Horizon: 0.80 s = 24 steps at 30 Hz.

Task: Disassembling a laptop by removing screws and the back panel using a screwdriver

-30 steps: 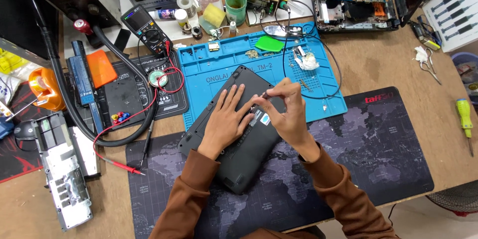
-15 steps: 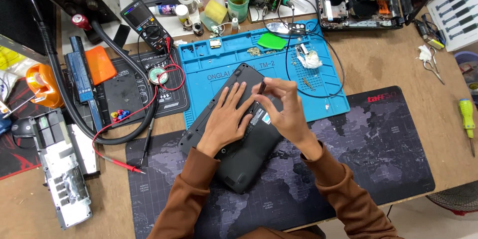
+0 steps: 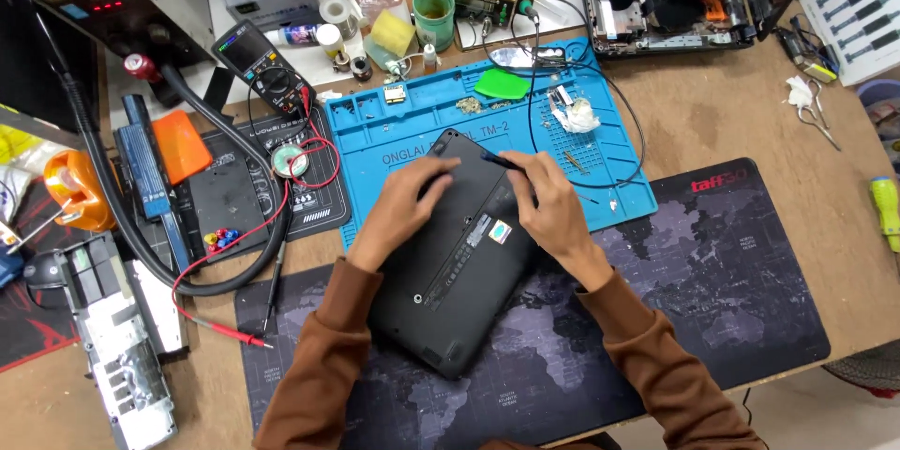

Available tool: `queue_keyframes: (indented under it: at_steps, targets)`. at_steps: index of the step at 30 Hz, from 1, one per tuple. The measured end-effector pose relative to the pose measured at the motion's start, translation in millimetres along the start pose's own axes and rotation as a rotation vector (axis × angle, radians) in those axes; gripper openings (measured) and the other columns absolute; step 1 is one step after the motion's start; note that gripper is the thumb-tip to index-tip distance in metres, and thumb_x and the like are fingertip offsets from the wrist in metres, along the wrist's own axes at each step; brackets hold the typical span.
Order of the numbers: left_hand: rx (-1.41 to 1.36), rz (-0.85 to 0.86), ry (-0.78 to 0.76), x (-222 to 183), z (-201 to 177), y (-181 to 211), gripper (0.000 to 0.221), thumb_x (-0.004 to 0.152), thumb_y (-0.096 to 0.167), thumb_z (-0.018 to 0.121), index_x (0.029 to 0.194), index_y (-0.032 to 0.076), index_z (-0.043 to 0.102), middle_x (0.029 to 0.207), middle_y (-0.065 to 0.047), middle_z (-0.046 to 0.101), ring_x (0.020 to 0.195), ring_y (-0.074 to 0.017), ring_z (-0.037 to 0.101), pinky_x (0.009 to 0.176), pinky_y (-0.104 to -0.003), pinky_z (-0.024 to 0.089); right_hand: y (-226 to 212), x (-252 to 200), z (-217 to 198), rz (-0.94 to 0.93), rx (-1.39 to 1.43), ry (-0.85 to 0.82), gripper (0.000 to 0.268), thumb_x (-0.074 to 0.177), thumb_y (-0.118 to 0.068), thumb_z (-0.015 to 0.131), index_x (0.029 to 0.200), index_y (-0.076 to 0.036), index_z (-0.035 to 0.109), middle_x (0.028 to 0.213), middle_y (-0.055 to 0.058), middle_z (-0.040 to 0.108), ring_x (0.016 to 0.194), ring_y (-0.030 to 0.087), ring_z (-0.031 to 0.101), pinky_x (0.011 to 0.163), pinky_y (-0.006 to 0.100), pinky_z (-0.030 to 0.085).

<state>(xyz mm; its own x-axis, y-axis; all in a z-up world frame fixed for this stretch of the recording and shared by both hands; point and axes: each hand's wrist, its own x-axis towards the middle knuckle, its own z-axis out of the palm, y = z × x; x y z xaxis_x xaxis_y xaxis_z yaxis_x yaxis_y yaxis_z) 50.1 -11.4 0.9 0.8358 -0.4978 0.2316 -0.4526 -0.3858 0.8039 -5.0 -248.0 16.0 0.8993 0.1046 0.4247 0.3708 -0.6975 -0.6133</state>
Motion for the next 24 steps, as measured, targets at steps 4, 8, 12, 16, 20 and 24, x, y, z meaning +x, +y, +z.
queue_keyframes:
  at_steps: [4,8,12,16,20,24]
  targets:
    - [0.126,-0.084,0.095,42.0,2.7,-23.6,0.019,0.099,0.017,0.065,0.117,0.018,0.072,0.095,-0.007,0.071,0.084,-0.0285,0.070,0.079,-0.043,0.057,26.6,-11.2,30.7,-0.045,-0.101,0.105,0.020,0.096,-0.026,0.075,0.110,-0.012,0.072,0.081,0.005,0.057,0.071,0.026,0.064,0.068,0.036,0.055]
    - [0.524,0.021,0.184,84.5,21.1,-55.9,0.010,0.097,0.009,0.068,0.105,0.012,0.073,0.084,-0.002,0.061,0.080,-0.0214,0.066,0.075,-0.032,0.054,39.6,-17.1,39.7,-0.090,-0.197,0.068,0.016,0.088,-0.022,0.078,0.098,-0.015,0.069,0.080,0.000,0.047,0.073,0.024,0.056,0.068,0.035,0.046]
    - [0.726,0.115,0.267,119.9,33.2,-66.4,0.012,0.085,0.008,0.080,0.093,0.008,0.071,0.082,-0.005,0.057,0.082,-0.0251,0.060,0.072,-0.036,0.053,39.3,-17.1,41.5,-0.064,-0.148,0.095,0.019,0.086,-0.026,0.080,0.095,-0.017,0.067,0.078,-0.001,0.045,0.072,0.024,0.055,0.066,0.036,0.043]
    - [0.743,0.087,0.292,141.1,44.2,-64.9,0.006,0.090,0.001,0.074,0.095,0.001,0.070,0.083,-0.007,0.051,0.074,-0.0202,0.049,0.070,-0.034,0.043,34.9,-14.5,36.5,-0.044,-0.092,0.117,0.015,0.083,-0.020,0.079,0.092,-0.017,0.068,0.076,-0.001,0.047,0.072,0.027,0.058,0.067,0.035,0.044]
    - [0.791,0.099,0.326,154.9,60.8,-87.5,0.008,0.088,-0.001,0.074,0.088,0.002,0.067,0.084,-0.005,0.045,0.074,-0.0192,0.043,0.067,-0.034,0.037,31.2,-12.1,33.6,-0.031,-0.033,0.113,0.011,0.083,-0.016,0.076,0.090,-0.017,0.069,0.073,-0.001,0.047,0.067,0.025,0.056,0.063,0.035,0.044]
    - [0.798,0.132,0.302,158.1,61.7,-85.4,0.009,0.093,-0.006,0.068,0.087,-0.002,0.064,0.085,-0.007,0.044,0.069,-0.0192,0.039,0.067,-0.033,0.034,30.7,-12.3,33.9,-0.015,0.004,0.117,0.008,0.084,-0.013,0.074,0.090,-0.017,0.071,0.072,-0.002,0.044,0.064,0.023,0.053,0.062,0.033,0.042]
